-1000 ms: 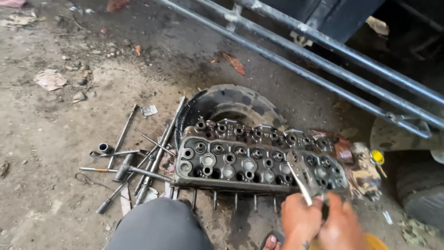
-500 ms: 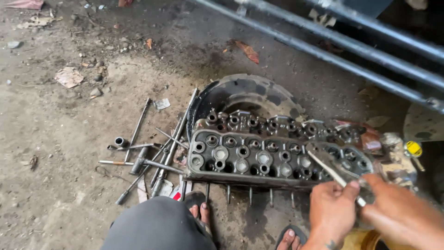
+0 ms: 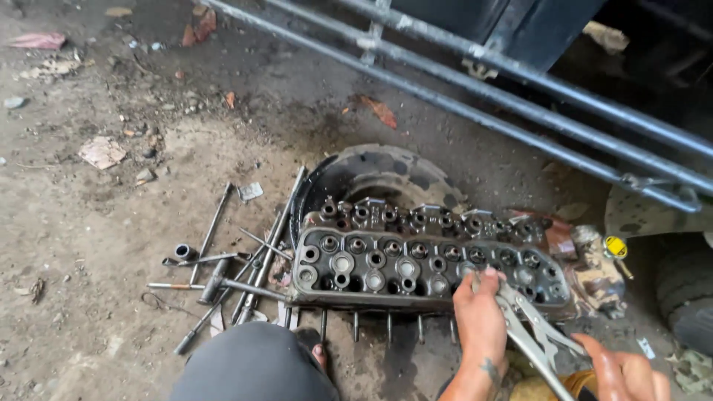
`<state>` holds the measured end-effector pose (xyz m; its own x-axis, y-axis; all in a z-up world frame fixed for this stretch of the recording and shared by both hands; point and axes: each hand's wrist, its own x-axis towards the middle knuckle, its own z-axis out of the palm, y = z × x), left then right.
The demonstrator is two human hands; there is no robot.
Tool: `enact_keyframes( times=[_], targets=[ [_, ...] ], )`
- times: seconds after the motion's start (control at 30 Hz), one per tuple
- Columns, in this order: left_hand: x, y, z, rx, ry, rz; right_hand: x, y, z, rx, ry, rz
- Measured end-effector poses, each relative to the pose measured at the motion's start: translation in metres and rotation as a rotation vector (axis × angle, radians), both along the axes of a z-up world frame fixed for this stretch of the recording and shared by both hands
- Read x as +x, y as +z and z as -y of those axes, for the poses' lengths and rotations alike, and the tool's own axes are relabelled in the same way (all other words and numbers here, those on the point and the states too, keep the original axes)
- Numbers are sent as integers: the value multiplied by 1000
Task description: Repairing an engine cylinder head by removing components using locking pliers
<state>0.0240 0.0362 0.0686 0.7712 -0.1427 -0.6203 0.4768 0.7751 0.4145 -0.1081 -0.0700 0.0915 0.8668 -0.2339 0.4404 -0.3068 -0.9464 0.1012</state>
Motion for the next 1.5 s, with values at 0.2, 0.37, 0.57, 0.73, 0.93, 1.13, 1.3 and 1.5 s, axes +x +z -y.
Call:
enact_keyframes(
  times=[0.2,0.37,0.57,0.73,0.93,1.13,1.3,1.5],
  targets=[
    [-9,11,4,631,-198,117,-2,-39,53,-101,-5,58],
    [-23,25,-4,-254,175,-203,3,-108,107,461,-322,-352],
    [-20,-91,46,-12,268,-225,23,-63,16,287,-306,-370],
    [-14,-96,34,192,241,-289,53,-54,9,272,-258,-678],
    [-12,-73,11,329,165,-339,72,-31,-24,381,-281,-708],
    [-22,-64,-4,512,-157,-411,75,-36,-40,379,-270,-717],
    [-21,-38,-30,440,-366,-378,71,-67,-35,340,-257,-635],
    [-26,-70,-17,682,-440,-241,57,-80,-53,256,-227,-231]
  ],
)
